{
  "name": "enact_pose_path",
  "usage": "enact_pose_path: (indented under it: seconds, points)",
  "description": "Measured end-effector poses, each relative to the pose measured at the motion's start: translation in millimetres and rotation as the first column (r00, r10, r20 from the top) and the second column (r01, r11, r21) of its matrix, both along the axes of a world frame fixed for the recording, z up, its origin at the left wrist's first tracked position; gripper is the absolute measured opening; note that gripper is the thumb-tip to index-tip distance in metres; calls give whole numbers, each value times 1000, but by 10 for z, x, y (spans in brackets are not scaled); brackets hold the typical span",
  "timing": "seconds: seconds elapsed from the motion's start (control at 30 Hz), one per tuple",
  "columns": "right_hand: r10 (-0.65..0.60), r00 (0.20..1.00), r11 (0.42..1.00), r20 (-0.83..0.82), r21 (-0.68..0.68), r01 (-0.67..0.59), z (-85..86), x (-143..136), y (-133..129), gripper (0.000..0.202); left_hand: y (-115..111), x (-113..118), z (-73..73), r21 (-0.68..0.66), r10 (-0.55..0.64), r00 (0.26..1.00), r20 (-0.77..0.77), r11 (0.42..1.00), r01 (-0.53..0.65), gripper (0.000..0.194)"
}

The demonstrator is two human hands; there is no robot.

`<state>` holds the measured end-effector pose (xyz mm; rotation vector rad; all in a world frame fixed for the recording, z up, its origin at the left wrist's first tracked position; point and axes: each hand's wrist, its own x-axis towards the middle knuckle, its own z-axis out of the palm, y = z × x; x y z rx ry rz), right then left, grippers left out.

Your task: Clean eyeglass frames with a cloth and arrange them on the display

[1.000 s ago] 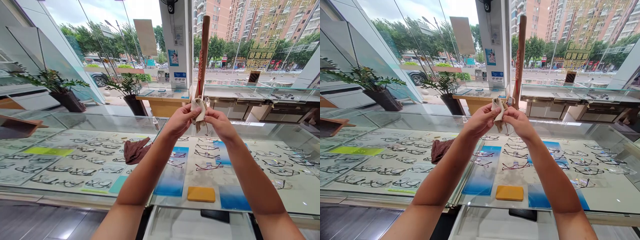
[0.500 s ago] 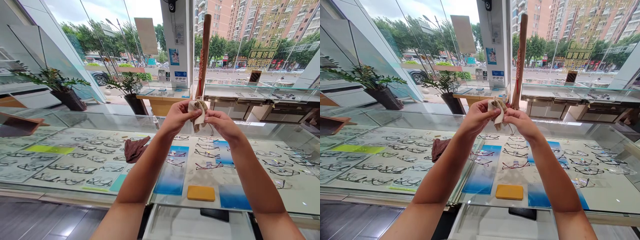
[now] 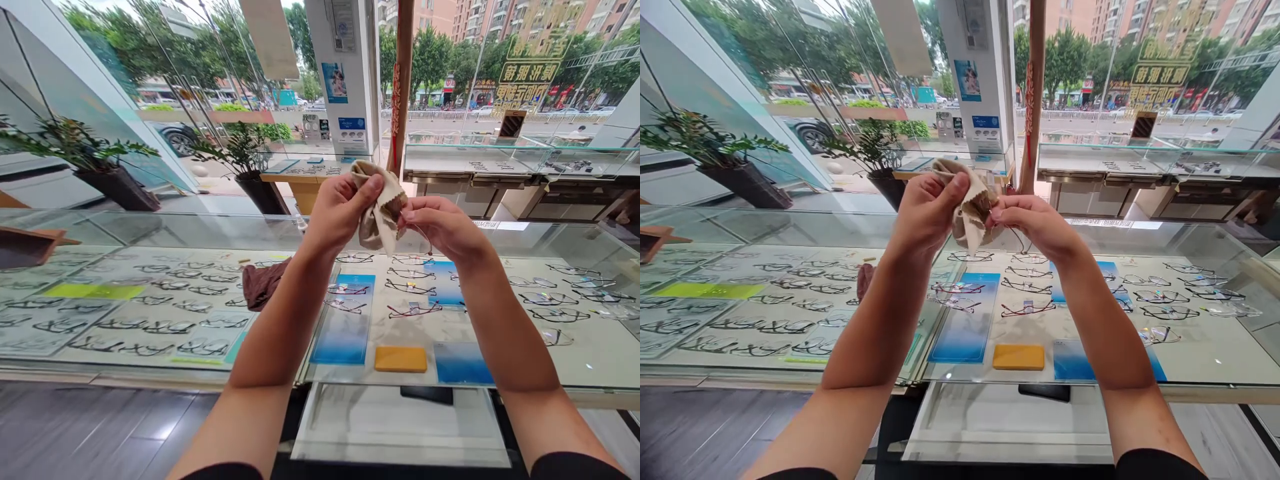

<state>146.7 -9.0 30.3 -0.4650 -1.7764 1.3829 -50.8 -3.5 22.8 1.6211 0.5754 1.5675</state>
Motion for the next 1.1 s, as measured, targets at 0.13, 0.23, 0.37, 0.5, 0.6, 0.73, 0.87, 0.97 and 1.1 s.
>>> enact_pose_path:
  seconds: [0.13, 0.23, 0.37, 0.5, 0.6, 0.73, 0.87, 0.97, 1.1]
  points:
    - [-72, 997, 997, -22, -41, 71, 33, 47, -9, 22, 65, -64, -1, 24, -79, 995, -67, 996, 80, 39]
    - [-92, 995, 994, -44, -69, 89, 40, 33, -12, 23, 65, 7, -17, 49, -17, 996, -93, 999, 21, 41]
    - [-118, 991, 988, -64, -106, 110, 55, -46, -53, 25, 76, 163, -64, 106, 131, 991, -35, 986, -127, 42]
    - [-83, 992, 992, -90, -105, 74, 60, -122, -128, 29, 145, 230, -114, 137, 172, 984, 51, 975, -177, 49]
    - [-97, 992, 993, -79, -81, 91, 55, -144, -171, 25, 192, 214, -105, 75, 208, 976, 69, 974, -213, 51]
    - [-158, 985, 986, -67, -66, 153, 63, -99, -174, 19, 208, 125, -50, 51, 182, 983, 10, 982, -182, 50]
    - [-183, 979, 982, -94, -58, 179, 94, 17, -124, 22, 171, -23, -10, 51, 255, 962, -100, 967, -251, 45]
    - [-203, 969, 979, -141, -28, 201, 117, 119, -90, 24, 105, -121, 16, 86, 285, 925, -251, 959, -272, 33]
    - [-205, 966, 978, -155, -3, 207, 147, 212, -90, 24, -63, -82, -6, 50, 197, 807, -556, 978, -204, 16]
